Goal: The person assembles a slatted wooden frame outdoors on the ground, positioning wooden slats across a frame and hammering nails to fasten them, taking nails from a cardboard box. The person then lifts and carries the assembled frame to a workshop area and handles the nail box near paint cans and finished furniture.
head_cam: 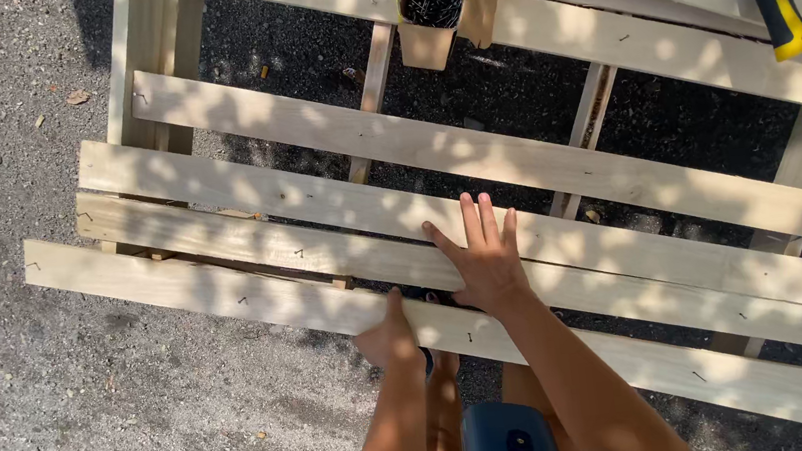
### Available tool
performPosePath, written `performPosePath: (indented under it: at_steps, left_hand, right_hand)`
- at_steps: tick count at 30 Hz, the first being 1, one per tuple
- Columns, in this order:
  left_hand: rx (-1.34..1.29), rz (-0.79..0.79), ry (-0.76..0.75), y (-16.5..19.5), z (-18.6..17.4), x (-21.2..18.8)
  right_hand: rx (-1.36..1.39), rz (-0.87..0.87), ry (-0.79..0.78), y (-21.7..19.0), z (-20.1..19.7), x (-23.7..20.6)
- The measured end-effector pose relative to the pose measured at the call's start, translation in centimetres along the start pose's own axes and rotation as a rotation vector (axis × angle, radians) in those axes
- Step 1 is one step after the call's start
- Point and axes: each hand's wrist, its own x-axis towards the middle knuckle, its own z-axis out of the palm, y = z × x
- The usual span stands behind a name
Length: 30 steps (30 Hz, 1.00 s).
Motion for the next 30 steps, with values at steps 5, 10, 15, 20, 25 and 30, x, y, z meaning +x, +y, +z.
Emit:
performPosePath:
  at_steps: [5, 10, 15, 20, 25, 30]
  left_hand:
    - [0.005, 0.034, 0.037, 0.5, 0.0, -0.2]
    - [0.047, -0.016, 0.029, 1.8, 0.4, -1.0]
    - [-0.062, -0.013, -0.085, 3.3, 2.5, -2.8]
    - [0.056, -0.083, -0.181, 3.5, 6.2, -7.2]
    - [0.061, -0.112, -0.131, 1.6, 7.7, -9.6]
    - [0.256, -0.057, -0.277, 1.0, 5.9, -7.5]
  right_hand:
    - [-0.006, 0.017, -0.135, 0.5, -2.7, 3.7]
    - [-0.129, -0.037, 0.156, 4.9, -3.8, 6.3]
    - [-0.042, 0.278, 0.471, 9.0, -2.8, 8.2]
    - [0.267, 0.044, 0.31, 11.4, -1.6, 5.1]
    - [0.652, 0.126, -0.036, 9.3, 2.0, -4.4]
    - [0.491, 0.296, -0.362, 8.5, 4.5, -7.7]
